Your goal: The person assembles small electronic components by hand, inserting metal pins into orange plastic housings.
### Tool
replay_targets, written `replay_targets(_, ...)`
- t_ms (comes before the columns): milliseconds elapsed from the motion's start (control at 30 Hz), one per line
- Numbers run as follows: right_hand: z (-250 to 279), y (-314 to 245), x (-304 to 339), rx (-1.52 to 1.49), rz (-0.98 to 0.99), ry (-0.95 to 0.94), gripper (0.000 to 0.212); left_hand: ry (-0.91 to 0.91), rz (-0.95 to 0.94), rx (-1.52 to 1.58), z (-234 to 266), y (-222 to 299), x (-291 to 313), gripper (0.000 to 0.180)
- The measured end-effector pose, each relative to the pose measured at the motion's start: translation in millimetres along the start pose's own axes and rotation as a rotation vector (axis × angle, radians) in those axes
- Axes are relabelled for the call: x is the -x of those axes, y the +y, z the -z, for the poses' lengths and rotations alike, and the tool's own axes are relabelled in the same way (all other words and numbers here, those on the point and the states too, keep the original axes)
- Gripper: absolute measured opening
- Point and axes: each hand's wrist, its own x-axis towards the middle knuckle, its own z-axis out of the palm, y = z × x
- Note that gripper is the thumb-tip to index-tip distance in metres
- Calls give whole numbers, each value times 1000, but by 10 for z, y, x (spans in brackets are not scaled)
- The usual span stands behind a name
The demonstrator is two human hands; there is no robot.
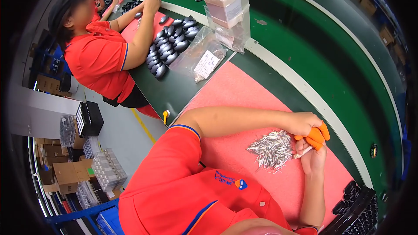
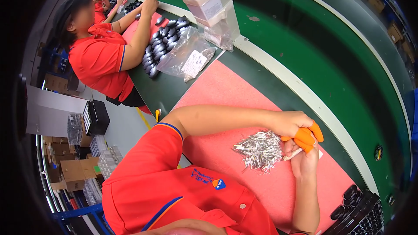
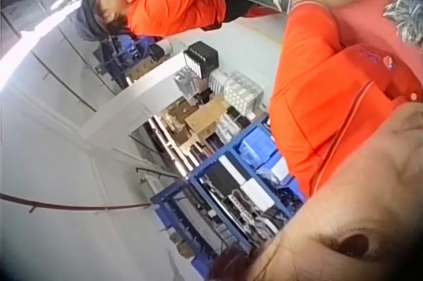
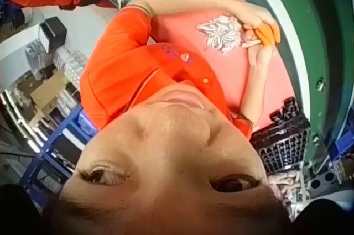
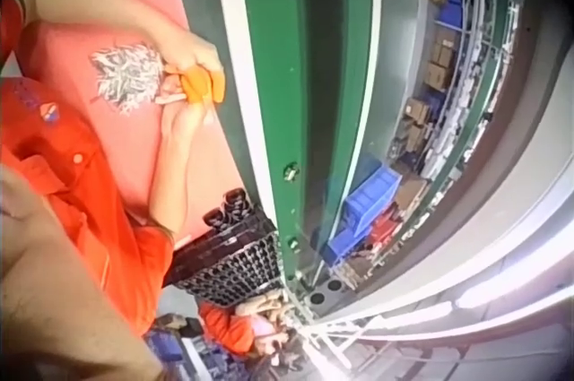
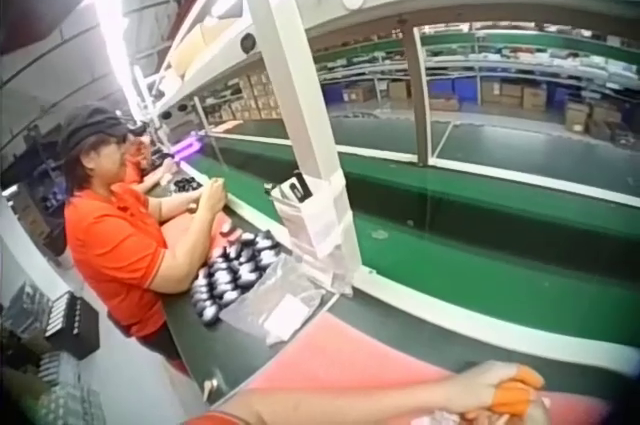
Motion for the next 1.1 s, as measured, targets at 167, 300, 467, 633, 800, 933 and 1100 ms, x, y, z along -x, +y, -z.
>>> replay_targets(167,23,2,-7,-26,-20,-66,23,-3,144,134,-24,168,81,36)
replay_targets(300,24,12,15,5,-19,-26,23,-25,56,2,9,62,25,38)
replay_targets(467,126,47,22,-78,-85,8,21,-38,83,111,-33,-58,-25,40)
replay_targets(633,63,48,-12,-87,-117,-26,16,-65,112,79,26,-39,27,41)
replay_targets(800,-44,-42,16,-55,-78,-55,17,-3,21,73,-28,73,23,33)
replay_targets(933,55,9,-32,-6,-67,-68,21,-68,105,136,-26,98,-9,36)
replay_targets(1100,10,5,-24,-46,-98,-75,21,-43,133,146,-10,95,38,34)
